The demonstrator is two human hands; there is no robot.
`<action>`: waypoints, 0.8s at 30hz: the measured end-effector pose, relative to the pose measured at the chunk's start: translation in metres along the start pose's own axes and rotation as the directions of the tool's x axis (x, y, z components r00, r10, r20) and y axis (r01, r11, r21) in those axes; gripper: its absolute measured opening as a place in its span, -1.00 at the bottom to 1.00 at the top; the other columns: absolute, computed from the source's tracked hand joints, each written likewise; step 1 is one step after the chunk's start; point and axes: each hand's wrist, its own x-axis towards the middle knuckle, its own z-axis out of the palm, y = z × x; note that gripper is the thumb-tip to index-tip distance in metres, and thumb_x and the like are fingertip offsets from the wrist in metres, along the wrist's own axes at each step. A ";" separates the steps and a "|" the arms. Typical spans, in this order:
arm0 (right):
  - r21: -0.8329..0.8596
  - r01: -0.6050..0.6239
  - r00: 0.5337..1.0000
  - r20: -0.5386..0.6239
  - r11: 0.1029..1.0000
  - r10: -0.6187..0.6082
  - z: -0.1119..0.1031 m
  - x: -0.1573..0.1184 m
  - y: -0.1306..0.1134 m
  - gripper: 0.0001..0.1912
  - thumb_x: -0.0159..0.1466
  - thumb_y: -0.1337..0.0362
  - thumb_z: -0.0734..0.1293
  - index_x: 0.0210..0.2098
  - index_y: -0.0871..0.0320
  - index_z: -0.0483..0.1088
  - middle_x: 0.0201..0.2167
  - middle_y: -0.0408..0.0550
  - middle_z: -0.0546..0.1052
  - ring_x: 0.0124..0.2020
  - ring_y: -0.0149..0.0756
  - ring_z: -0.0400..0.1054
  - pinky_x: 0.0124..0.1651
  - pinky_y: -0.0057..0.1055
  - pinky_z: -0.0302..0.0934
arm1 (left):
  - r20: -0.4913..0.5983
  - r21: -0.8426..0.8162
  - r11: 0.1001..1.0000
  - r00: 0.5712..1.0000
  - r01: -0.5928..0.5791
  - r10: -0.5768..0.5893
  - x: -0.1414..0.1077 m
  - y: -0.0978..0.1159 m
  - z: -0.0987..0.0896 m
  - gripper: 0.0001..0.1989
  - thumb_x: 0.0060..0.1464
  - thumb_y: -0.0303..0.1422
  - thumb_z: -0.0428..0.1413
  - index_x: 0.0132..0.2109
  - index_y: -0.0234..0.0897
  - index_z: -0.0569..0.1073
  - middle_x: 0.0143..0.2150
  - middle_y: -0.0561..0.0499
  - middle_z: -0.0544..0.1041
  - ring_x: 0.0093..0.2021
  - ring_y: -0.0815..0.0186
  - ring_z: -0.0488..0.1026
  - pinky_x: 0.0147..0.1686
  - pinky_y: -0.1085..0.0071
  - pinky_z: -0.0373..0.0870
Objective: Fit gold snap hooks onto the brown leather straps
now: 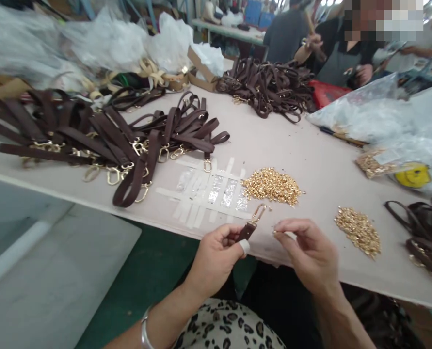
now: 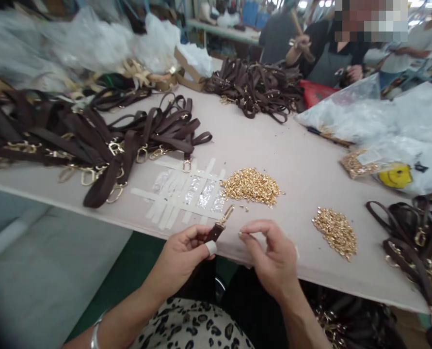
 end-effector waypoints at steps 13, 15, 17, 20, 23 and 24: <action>-0.016 0.145 0.989 0.028 0.989 -0.144 0.052 -0.016 -0.027 -0.79 0.26 0.48 0.36 -0.23 0.03 0.40 -0.27 -0.19 0.54 -0.19 -0.40 0.47 -0.09 -0.47 0.35 | 0.023 0.289 0.911 0.953 -0.295 0.301 -0.010 -0.005 -0.010 -0.77 0.11 -0.54 0.16 -0.12 -0.22 0.61 -0.20 0.01 0.60 -0.17 0.29 0.52 -0.13 0.41 0.44; 0.053 0.070 0.997 -0.028 0.996 -0.069 0.056 -0.019 -0.028 -0.81 0.25 0.46 0.37 -0.24 0.03 0.40 -0.28 -0.17 0.53 -0.17 -0.37 0.47 -0.08 -0.44 0.37 | 0.049 0.351 0.868 0.932 -0.352 0.358 -0.011 -0.004 -0.011 -0.71 0.11 -0.59 0.13 -0.10 -0.18 0.61 -0.22 0.04 0.58 -0.20 0.32 0.52 -0.17 0.43 0.42; 0.143 -0.033 0.997 -0.067 0.989 0.043 0.060 -0.022 -0.029 -0.83 0.24 0.41 0.40 -0.23 0.04 0.40 -0.29 -0.16 0.51 -0.20 -0.37 0.47 -0.11 -0.43 0.39 | 0.069 0.412 0.822 0.913 -0.393 0.402 -0.012 -0.002 -0.013 -0.67 0.10 -0.63 0.12 -0.10 -0.17 0.61 -0.26 0.06 0.56 -0.24 0.34 0.50 -0.22 0.46 0.40; 0.326 -0.228 0.962 -0.073 0.917 0.265 0.062 -0.025 -0.032 -0.71 0.19 0.32 0.47 -0.13 0.03 0.38 -0.26 -0.14 0.55 -0.24 -0.36 0.50 -0.18 -0.45 0.44 | 0.088 0.491 0.757 0.888 -0.432 0.450 -0.017 0.001 -0.010 -0.67 0.08 -0.66 0.10 -0.11 -0.22 0.60 -0.28 0.03 0.56 -0.24 0.33 0.50 -0.21 0.45 0.39; 0.472 -0.416 0.876 -0.021 0.777 0.481 0.060 -0.033 -0.028 -0.45 0.10 0.25 0.53 0.04 0.01 0.33 -0.23 -0.08 0.63 -0.22 -0.25 0.56 -0.21 -0.43 0.49 | 0.141 0.534 0.700 0.866 -0.475 0.480 -0.021 0.002 -0.002 -0.64 0.04 -0.68 0.10 -0.08 -0.29 0.59 -0.25 -0.04 0.60 -0.22 0.29 0.53 -0.17 0.45 0.42; 0.504 -0.460 0.847 0.003 0.731 0.531 0.059 -0.034 -0.023 -0.37 0.07 0.24 0.55 0.08 0.00 0.31 -0.24 -0.07 0.65 -0.20 -0.21 0.57 -0.21 -0.42 0.50 | 0.171 0.546 0.676 0.856 -0.495 0.489 -0.020 0.001 0.000 -0.63 0.03 -0.68 0.10 -0.06 -0.32 0.59 -0.24 -0.07 0.62 -0.22 0.28 0.54 -0.17 0.44 0.43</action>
